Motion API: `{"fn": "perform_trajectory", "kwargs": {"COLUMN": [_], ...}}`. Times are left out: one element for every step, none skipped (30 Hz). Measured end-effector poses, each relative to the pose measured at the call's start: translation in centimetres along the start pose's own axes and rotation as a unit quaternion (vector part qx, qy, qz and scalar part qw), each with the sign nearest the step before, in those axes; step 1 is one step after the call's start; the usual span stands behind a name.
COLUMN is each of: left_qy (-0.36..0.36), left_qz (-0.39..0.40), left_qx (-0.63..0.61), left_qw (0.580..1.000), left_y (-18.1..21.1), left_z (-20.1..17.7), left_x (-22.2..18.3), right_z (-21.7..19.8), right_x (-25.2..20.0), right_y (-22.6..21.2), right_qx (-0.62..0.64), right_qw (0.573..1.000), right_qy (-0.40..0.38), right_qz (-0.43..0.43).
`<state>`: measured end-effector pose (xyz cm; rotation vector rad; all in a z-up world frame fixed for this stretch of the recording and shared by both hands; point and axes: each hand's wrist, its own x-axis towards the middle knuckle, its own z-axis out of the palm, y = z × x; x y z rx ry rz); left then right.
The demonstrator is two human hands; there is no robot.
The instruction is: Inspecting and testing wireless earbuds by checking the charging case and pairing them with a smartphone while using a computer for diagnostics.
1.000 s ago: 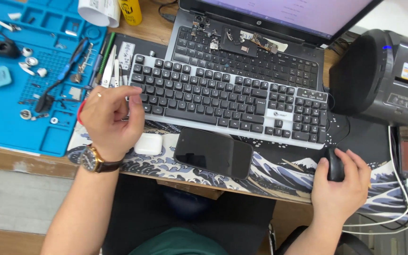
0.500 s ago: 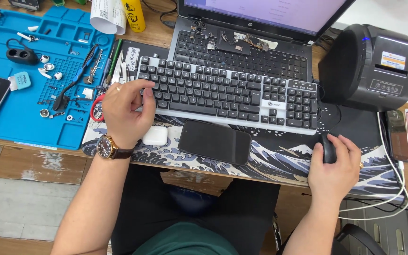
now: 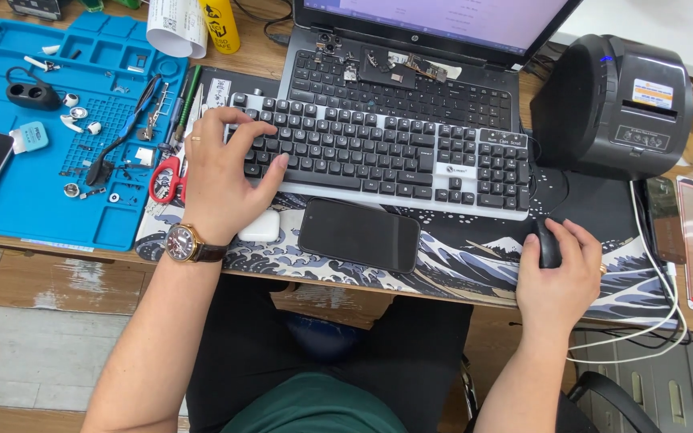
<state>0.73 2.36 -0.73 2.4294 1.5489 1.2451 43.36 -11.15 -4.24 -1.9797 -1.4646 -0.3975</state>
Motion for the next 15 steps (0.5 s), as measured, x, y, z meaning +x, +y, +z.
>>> {"fn": "perform_trajectory", "kwargs": {"left_qy": [-0.008,-0.016,-0.016,-0.022,-0.027,-0.027,-0.026,-0.024,-0.024,-0.023,-0.022,-0.022,-0.022,-0.021,-0.021], "left_qz": [0.0,0.001,0.001,-0.003,-0.006,-0.007,-0.003,0.001,0.0,0.003,0.006,0.006,0.004,0.003,0.003], "left_qx": [-0.004,-0.007,-0.007,-0.007,-0.007,-0.007,-0.01,-0.012,-0.012,-0.012,-0.012,-0.012,-0.012,-0.012,-0.012], "left_qw": [1.0,1.0,1.0,1.0,1.0,1.0,1.0,1.0,1.0,1.0,1.0,1.0,1.0,1.0,1.0], "left_y": [0.07,0.12,0.06,0.0,-0.06,-0.13,-0.19,-0.26,-0.32,-0.38,-0.43,-0.43,-0.42,-0.41,-0.42], "left_z": [-0.02,-0.05,0.0,0.05,0.1,0.15,0.21,0.27,0.3,0.33,0.37,0.37,0.38,0.38,0.39], "left_x": [0.01,0.06,0.05,0.02,-0.02,-0.05,-0.08,-0.11,-0.11,-0.1,-0.09,-0.1,-0.12,-0.14,-0.15], "right_z": [0.03,0.08,0.07,0.07,0.08,0.06,0.04,0.03,0.05,0.06,0.06,0.12,0.18,0.23,0.12], "right_x": [-0.02,0.0,0.01,0.01,0.01,0.02,0.03,0.05,0.05,0.04,0.03,0.01,-0.01,-0.03,-0.01], "right_y": [0.03,0.04,0.06,0.07,0.08,0.04,-0.01,-0.06,-0.02,0.01,0.06,0.15,0.25,0.35,0.2], "right_qx": [0.001,0.002,0.002,0.003,0.005,0.005,0.007,0.01,0.01,0.009,0.007,0.007,0.008,0.009,0.009], "right_qw": [1.0,1.0,1.0,1.0,1.0,1.0,1.0,1.0,1.0,1.0,1.0,1.0,1.0,1.0,1.0], "right_qy": [0.004,0.008,0.008,0.009,0.01,0.009,0.007,0.006,0.005,0.004,0.004,0.003,0.004,0.005,0.004], "right_qz": [-0.005,-0.01,-0.01,-0.013,-0.016,-0.017,-0.012,-0.008,-0.008,-0.01,-0.012,-0.012,-0.013,-0.015,-0.015]}}
